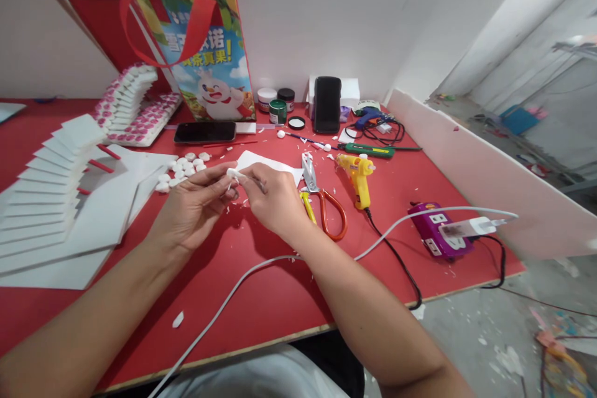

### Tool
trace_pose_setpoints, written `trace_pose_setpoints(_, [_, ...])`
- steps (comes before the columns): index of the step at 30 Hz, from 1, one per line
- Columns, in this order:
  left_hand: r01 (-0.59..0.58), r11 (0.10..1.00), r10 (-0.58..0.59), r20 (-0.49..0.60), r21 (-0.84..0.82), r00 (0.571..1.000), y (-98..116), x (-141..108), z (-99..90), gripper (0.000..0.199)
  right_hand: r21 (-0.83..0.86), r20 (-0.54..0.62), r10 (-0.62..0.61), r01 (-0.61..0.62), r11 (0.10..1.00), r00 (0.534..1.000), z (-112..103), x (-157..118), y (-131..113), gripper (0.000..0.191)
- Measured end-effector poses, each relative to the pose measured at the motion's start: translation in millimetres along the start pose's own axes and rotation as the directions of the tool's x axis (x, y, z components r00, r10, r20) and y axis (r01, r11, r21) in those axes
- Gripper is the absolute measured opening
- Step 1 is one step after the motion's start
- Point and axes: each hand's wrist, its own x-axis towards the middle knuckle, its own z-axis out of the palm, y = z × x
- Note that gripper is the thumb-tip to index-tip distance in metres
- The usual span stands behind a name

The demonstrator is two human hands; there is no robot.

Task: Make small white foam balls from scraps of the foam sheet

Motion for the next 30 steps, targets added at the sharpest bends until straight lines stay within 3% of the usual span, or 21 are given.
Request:
trace_pose_setpoints(2, [-0.017,1.000,0.018,-0.011,0.024,1.000,1,0,0.0,0.026,-0.045,-0.014,-0.038,0.037,0.998,0.999,0,-2,-2,0.021])
trace_pose_setpoints(5, [-0.120,0.974,0.125,-0.013,0.192,0.992,4,-4,2.2,0.023,-0.100,-0.042,-0.070,0.066,0.993,0.997,1,-3,-4,0.023])
trace_pose_setpoints(10, [-0.263,0.818,0.294,0.022,0.512,0.956,5,-11,4.6,0.017,-0.151,-0.091,-0.056,0.042,0.988,0.994,3,-2,-4,0.023])
trace_pose_setpoints(12, [-0.391,0.662,0.432,0.102,0.639,0.896,2,-12,3.3,0.014,-0.165,-0.106,-0.023,0.006,0.986,0.994,4,-2,-4,0.019])
trace_pose_setpoints(16, [-0.603,0.270,0.633,0.334,0.750,0.698,-4,-8,-2.2,0.013,-0.120,-0.121,0.082,-0.097,0.988,0.989,7,-3,-7,0.020])
trace_pose_setpoints(18, [-0.635,0.167,0.660,0.393,0.755,0.641,-6,-6,-5.5,0.014,-0.038,-0.084,0.116,-0.119,0.992,0.990,9,-4,-9,0.021])
trace_pose_setpoints(19, [-0.639,0.144,0.659,0.409,0.755,0.632,-6,-5,-7.2,0.014,0.008,-0.063,0.123,-0.123,0.992,0.990,10,-4,-10,0.022])
trace_pose_setpoints(24, [-0.656,0.197,0.608,0.434,0.729,0.665,-7,-6,-10.6,0.017,0.096,-0.072,0.135,-0.127,0.987,0.988,10,-3,-6,0.021])
trace_pose_setpoints(27, [-0.624,0.362,0.575,0.362,0.693,0.734,-4,-6,-8.8,0.016,0.051,-0.043,0.111,-0.109,0.993,0.993,3,-1,-3,0.020])
trace_pose_setpoints(30, [-0.554,0.553,0.446,0.340,0.623,0.828,1,-4,-8.1,0.016,-0.038,0.046,0.054,-0.052,0.998,0.997,-5,0,-5,0.022])
